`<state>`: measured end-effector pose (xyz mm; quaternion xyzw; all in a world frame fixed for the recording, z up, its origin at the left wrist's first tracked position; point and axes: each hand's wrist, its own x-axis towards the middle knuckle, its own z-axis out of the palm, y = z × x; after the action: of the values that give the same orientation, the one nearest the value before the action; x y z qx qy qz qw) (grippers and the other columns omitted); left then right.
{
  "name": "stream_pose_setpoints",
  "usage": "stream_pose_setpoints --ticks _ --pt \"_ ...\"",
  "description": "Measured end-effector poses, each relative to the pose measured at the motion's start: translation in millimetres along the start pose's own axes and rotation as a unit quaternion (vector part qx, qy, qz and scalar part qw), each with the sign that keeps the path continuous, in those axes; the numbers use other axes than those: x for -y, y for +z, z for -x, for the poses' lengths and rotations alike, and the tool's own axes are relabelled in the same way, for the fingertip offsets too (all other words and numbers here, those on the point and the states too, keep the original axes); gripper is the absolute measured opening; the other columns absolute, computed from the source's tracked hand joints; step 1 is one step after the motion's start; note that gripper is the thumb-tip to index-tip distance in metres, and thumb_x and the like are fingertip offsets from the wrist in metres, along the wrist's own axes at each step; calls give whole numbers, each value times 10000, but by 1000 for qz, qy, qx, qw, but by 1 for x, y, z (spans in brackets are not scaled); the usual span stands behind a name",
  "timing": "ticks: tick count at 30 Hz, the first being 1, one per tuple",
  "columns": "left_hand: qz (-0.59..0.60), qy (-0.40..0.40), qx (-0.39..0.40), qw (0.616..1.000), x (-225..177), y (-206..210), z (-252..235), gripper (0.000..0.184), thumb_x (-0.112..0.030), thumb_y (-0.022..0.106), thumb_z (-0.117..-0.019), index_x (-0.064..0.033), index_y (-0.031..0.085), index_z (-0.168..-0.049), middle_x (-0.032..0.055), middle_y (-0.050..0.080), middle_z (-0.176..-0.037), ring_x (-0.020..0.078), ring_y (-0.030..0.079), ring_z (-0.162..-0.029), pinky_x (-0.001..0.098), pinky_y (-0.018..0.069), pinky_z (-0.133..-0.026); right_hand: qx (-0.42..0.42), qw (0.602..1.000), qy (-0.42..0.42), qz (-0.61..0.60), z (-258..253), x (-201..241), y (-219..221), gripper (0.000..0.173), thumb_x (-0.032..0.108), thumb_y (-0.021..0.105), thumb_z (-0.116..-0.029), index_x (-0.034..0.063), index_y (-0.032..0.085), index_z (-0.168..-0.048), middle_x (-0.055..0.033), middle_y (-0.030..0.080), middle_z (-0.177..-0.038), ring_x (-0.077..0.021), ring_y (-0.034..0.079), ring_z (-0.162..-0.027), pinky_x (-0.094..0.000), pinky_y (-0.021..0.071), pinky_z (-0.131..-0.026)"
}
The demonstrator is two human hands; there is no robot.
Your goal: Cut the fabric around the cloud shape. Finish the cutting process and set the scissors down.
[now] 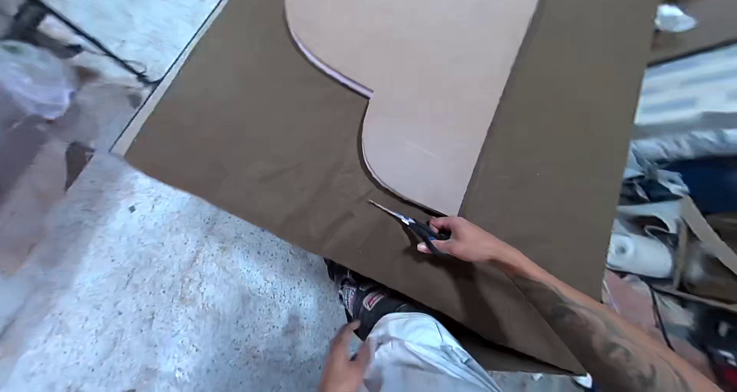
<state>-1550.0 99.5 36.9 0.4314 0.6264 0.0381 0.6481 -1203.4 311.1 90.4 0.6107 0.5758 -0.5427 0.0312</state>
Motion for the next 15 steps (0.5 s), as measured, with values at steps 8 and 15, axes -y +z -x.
stream_pose_setpoints --ticks 8,15 --pt "-136 -36 -244 960 -13 -333 -13 568 -460 551 -1036 -5 614 -1371 240 636 -1347 395 617 -1250 615 468 -1078 9 998 52 -19 -13 43 5 478 625 774 -817 176 618 -870 0 572 -726 -154 567 -669 -402 492 -639" --pt "-141 101 -372 912 -109 -441 -97 458 -354 574 -1045 -5 629 -1335 209 626 -1367 345 592 -1291 558 483 -1066 -20 996 67 -54 -18 53 11 377 472 810 -860 140 631 -856 -21 585 -732 -164 572 -676 -394 488 -642"
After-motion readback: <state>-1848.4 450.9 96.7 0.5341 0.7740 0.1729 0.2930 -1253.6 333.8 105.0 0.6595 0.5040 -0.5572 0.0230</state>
